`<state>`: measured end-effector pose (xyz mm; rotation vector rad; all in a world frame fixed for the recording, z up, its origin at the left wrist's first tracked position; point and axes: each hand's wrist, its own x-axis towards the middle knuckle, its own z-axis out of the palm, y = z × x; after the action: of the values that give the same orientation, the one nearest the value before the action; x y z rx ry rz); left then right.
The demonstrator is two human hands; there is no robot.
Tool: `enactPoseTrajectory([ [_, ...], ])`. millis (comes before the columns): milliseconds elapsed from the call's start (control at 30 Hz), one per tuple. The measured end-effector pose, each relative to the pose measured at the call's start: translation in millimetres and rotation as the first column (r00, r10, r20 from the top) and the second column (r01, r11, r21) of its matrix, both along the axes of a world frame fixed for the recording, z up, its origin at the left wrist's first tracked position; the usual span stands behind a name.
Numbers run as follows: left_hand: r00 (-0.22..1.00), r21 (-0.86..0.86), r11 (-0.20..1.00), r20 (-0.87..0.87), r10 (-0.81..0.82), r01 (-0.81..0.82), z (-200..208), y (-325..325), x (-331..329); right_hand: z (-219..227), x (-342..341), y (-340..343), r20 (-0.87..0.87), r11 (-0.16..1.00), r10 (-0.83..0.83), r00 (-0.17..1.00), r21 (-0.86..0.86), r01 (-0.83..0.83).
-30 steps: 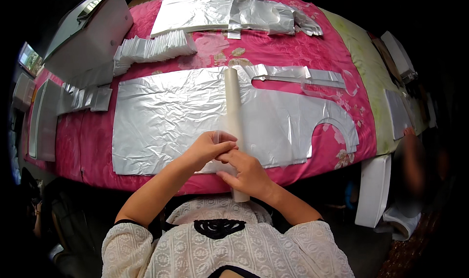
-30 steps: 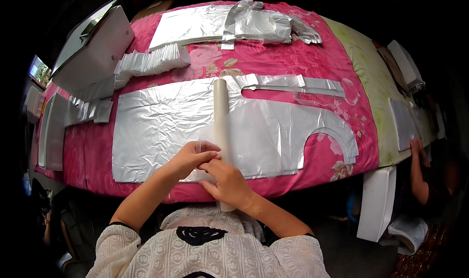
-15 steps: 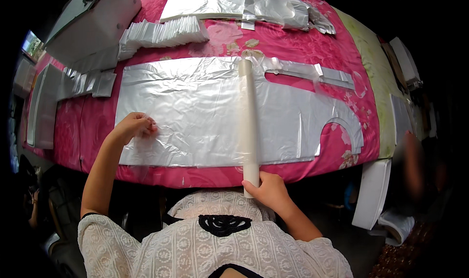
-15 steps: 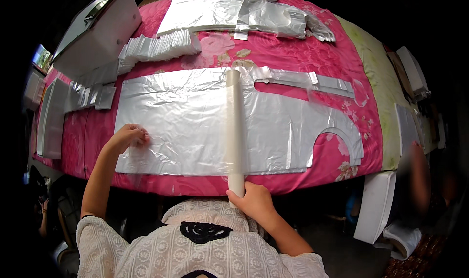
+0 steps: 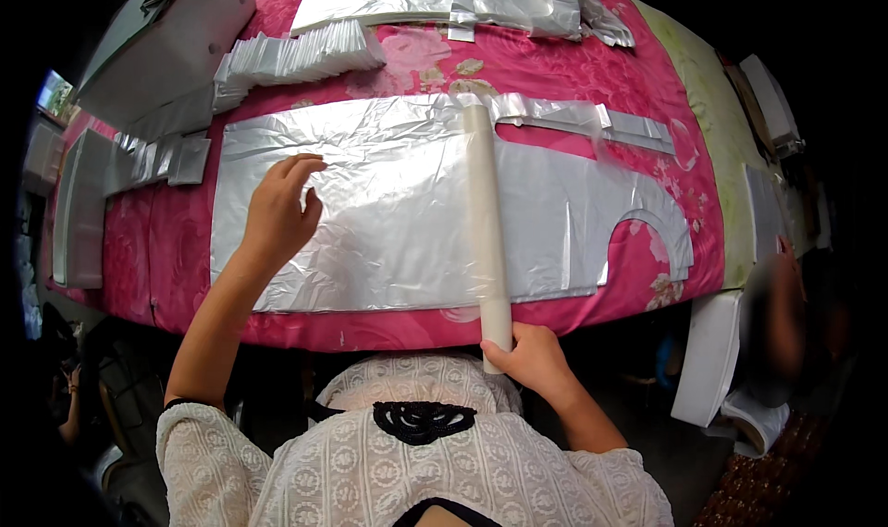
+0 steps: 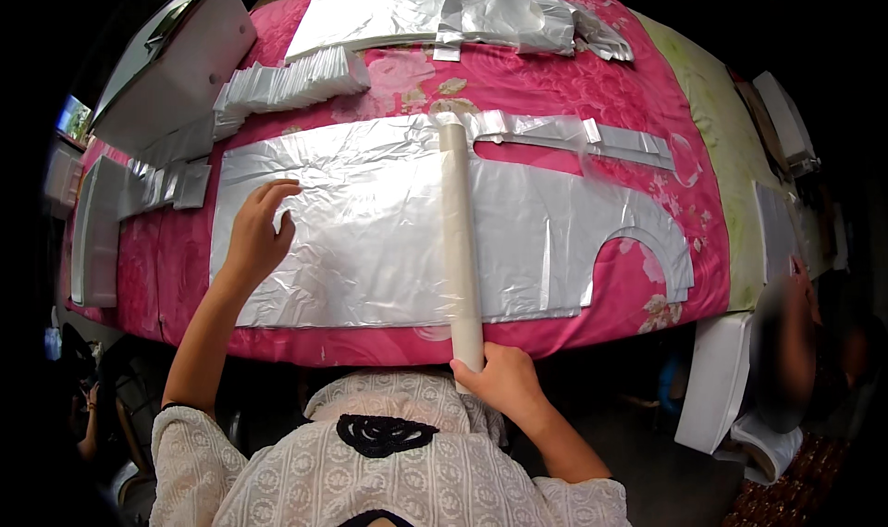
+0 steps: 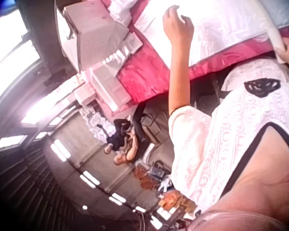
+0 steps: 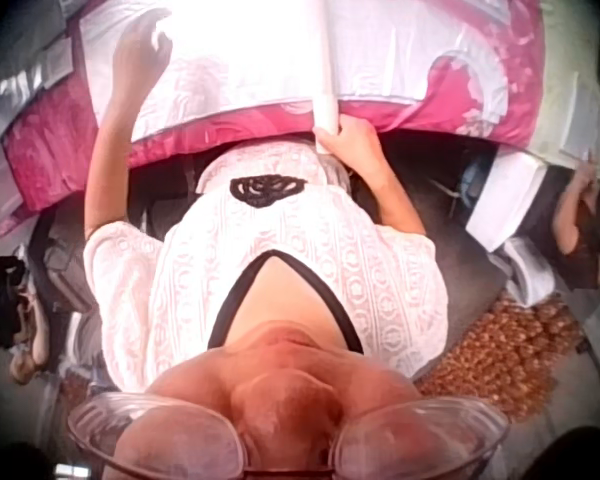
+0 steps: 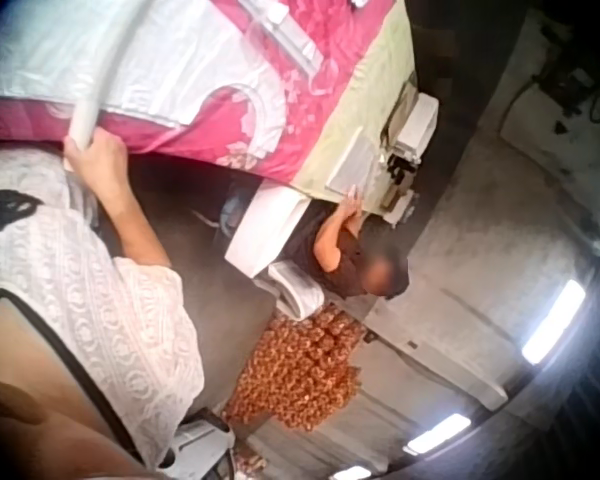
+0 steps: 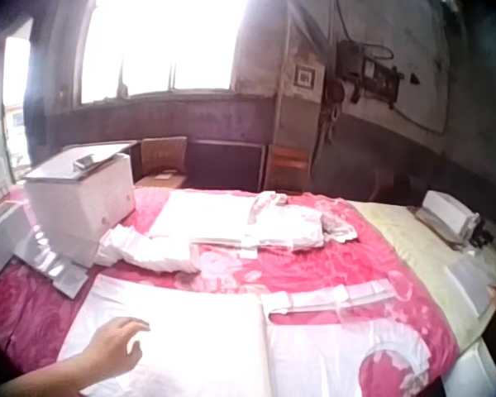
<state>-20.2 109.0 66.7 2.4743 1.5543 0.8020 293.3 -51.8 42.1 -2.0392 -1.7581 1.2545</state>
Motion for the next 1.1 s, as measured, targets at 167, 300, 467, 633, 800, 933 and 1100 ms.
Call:
enactPoseTrajectory([
  [167, 0.947, -0.086, 0.958, 0.199, -0.254, 0.275, -46, -32, 110, 2, 3, 2, -0.03, 0.999, 0.006, 1.0, -0.034, -0.007],
  [300, 0.969, -0.201, 0.95, 0.105, -0.223, 0.241, -80, -37, 139, 5, 6, 1, -0.038, 0.998, 0.013, 0.999, -0.06, -0.016],
  [467, 0.967, -0.203, 0.95, -0.035, -0.251, 0.239, -85, -37, 144, 7, 20, 35, -0.08, 0.974, 0.06, 0.995, -0.213, -0.075],
  [633, 0.965, -0.19, 0.955, -0.092, -0.247, 0.226, -86, -37, 147, -24, 19, 133, -0.386, 0.985, -0.153, 0.91, 0.019, 0.173],
  [800, 0.963, -0.186, 0.959, -0.119, -0.24, 0.216, -87, -37, 148, -37, 0, 236, -0.745, 0.938, -0.288, 0.602, -0.093, 0.333],
  [933, 0.961, -0.208, 0.951, -0.108, -0.253, 0.227, -88, -36, 148, -38, -8, 290, -0.918, 0.799, -0.305, 0.254, -0.102, 0.592],
  [1100, 0.957, -0.195, 0.951, -0.113, -0.266, 0.241, -90, -37, 148, -4, -83, 292, -0.57, 0.736, 0.131, 0.811, 0.604, 0.306],
])
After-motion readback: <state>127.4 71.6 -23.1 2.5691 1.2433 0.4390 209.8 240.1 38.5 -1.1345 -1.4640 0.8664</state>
